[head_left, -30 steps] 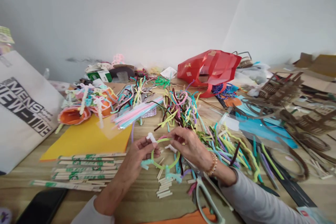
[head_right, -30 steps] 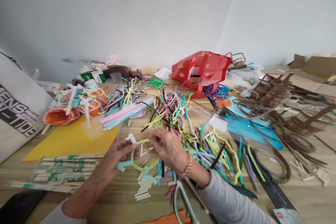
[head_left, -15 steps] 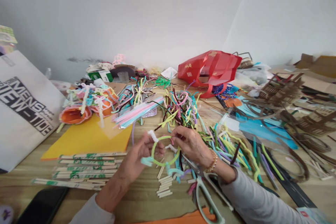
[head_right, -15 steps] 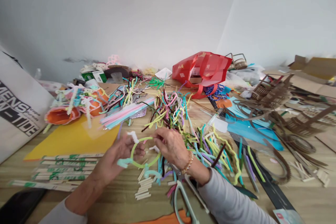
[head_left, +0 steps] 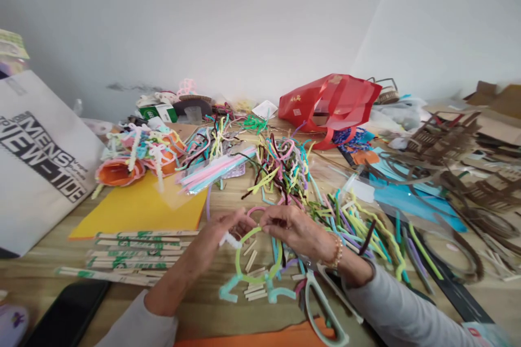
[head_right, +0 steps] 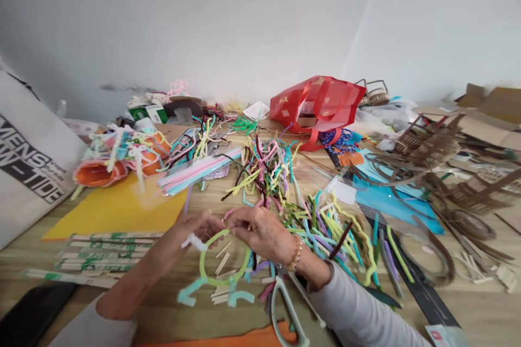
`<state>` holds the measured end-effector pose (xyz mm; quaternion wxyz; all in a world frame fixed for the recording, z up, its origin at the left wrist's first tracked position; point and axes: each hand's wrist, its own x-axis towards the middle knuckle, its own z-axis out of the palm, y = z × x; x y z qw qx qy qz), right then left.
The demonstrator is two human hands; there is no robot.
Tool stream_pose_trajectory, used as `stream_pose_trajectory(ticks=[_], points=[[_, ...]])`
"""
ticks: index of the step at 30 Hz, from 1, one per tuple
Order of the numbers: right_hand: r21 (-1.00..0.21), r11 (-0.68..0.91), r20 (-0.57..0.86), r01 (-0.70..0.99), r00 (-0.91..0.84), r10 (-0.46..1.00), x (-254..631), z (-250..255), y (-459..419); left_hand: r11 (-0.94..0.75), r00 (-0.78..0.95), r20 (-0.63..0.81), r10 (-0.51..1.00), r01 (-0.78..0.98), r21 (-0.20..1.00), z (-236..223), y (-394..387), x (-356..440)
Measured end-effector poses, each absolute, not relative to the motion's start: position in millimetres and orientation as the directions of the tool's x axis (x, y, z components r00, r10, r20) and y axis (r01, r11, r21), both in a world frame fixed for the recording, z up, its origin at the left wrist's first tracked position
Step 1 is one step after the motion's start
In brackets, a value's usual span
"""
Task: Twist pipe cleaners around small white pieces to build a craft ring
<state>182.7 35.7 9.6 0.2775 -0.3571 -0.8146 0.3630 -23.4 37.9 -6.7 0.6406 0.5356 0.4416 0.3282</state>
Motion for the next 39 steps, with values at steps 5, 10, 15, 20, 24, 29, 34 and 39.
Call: stream_pose_trajectory(ticks=[5, 10, 15, 20, 24, 29, 34, 39], points=[[-0.751, 0.506, 0.185, 0.424, -0.601, 0.778, 177, 6, 32, -0.148, 0.404, -0.063, 0.913, 0.471, 0.870, 2, 28, -19], [-0.764, 0.423, 0.120, 0.487, -0.537, 0.835, 172, -3, 29, -0.351, 0.410, 0.069, 0.909, 0.667, 0.658, 7, 14, -11], [-0.941, 0.216, 0.048, 0.259, -0.532, 0.846, 173, -4, 37, -0.351, 0.390, 0.079, 0.918, 0.701, 0.621, 7, 17, -13], [-0.953, 0.151, -0.017, 0.264, -0.541, 0.841, 183, -1, 49, -0.234, 0.360, 0.040, 0.932, 0.513, 0.826, 6, 32, -24], [-0.973, 0.080, -0.061, 0.218, -0.571, 0.819, 187, -9, 54, -0.167, 0.328, 0.022, 0.944, 0.420, 0.892, 4, 39, -29], [-0.987, 0.010, -0.083, 0.161, -0.560, 0.825, 185, -14, 54, -0.086, 0.311, -0.040, 0.950, 0.381, 0.920, 0, 41, -29], [-0.988, 0.016, -0.076, 0.154, -0.571, 0.817, 183, -12, 53, -0.032, 0.312, -0.078, 0.947, 0.332, 0.943, -7, 42, -31], [-0.986, 0.015, -0.085, 0.168, -0.570, 0.817, 183, -10, 52, 0.002, 0.312, -0.092, 0.946, 0.278, 0.961, -10, 42, -31]])
